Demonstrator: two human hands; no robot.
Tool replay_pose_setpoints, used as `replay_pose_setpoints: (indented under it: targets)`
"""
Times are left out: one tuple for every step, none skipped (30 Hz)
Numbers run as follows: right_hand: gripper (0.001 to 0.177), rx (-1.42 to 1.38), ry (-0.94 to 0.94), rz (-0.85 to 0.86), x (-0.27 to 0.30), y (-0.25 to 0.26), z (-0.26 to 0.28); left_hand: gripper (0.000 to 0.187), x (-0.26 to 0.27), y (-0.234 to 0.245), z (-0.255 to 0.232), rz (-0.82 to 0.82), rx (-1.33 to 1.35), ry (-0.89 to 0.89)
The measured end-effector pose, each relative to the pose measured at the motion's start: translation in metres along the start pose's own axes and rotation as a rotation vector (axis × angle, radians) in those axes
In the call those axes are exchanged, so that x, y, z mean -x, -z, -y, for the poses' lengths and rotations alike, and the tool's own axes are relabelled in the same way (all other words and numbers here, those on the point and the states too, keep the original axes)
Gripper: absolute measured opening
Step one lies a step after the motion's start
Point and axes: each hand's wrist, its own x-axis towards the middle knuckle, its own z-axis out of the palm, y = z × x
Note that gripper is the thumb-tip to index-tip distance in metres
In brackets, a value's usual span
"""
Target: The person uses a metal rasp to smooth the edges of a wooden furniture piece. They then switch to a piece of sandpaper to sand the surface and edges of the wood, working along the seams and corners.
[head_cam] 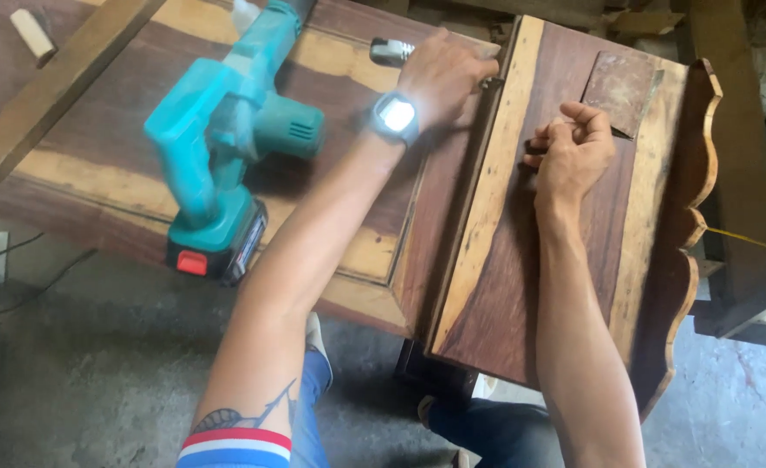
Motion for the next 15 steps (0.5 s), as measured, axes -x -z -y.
replay_pose_setpoints:
  targets:
    - [0.021,-0.001,0.002,0.005,-0.001,-0.001,0.001,0.045,0.007,0.002,-0.001,-0.002,-0.002,0.005]
    - [0.02,-0.034,-0.014,0.0,-0.001,0.0,0.001,0.041,0.014,0.002,-0.003,-0.004,-0.036,-0.029]
    - [0.019,-0.067,-0.029,-0.005,-0.002,0.0,0.0,0.037,0.021,0.001,-0.006,-0.007,-0.07,-0.062]
    - [0.019,-0.064,-0.033,-0.002,-0.004,0.002,-0.001,0.037,0.025,-0.004,-0.006,-0.004,-0.066,-0.059]
    - [0.02,-0.121,0.002,-0.009,-0.006,0.003,-0.003,0.043,0.029,-0.011,-0.006,-0.04,-0.076,-0.076]
    - [0.022,-0.178,0.035,-0.017,-0.007,0.005,-0.006,0.049,0.034,-0.018,-0.006,-0.073,-0.083,-0.092]
    - [0.022,-0.173,0.029,-0.013,-0.007,0.005,-0.006,0.049,0.043,-0.015,-0.011,-0.069,-0.077,-0.088]
    - [0.021,-0.189,0.019,-0.058,-0.007,0.005,-0.005,0.042,0.051,-0.011,-0.016,-0.076,-0.069,-0.095]
    - [0.02,-0.204,0.01,-0.104,-0.008,0.005,-0.004,0.035,0.058,-0.007,-0.021,-0.082,-0.062,-0.101]
    - [0.02,-0.204,0.008,-0.103,-0.008,0.005,-0.004,0.035,0.065,-0.008,-0.025,-0.08,-0.062,-0.1]
    - [0.02,-0.224,0.002,-0.116,-0.007,0.004,-0.003,0.034,0.072,-0.008,-0.03,-0.1,-0.068,-0.091]
    - [0.02,-0.245,-0.001,-0.127,-0.008,0.004,-0.002,0.033,0.078,-0.008,-0.033,-0.121,-0.076,-0.08]
    - [0.02,-0.247,0.0,-0.124,-0.008,0.003,-0.001,0.033,0.085,-0.009,-0.037,-0.121,-0.079,-0.078]
    - [0.019,-0.246,-0.013,-0.13,-0.008,0.003,0.0,0.032,0.094,-0.009,-0.041,-0.154,-0.032,-0.096]
    - [0.018,-0.245,-0.026,-0.136,-0.007,0.003,0.001,0.032,0.102,-0.01,-0.046,-0.187,0.015,-0.115]
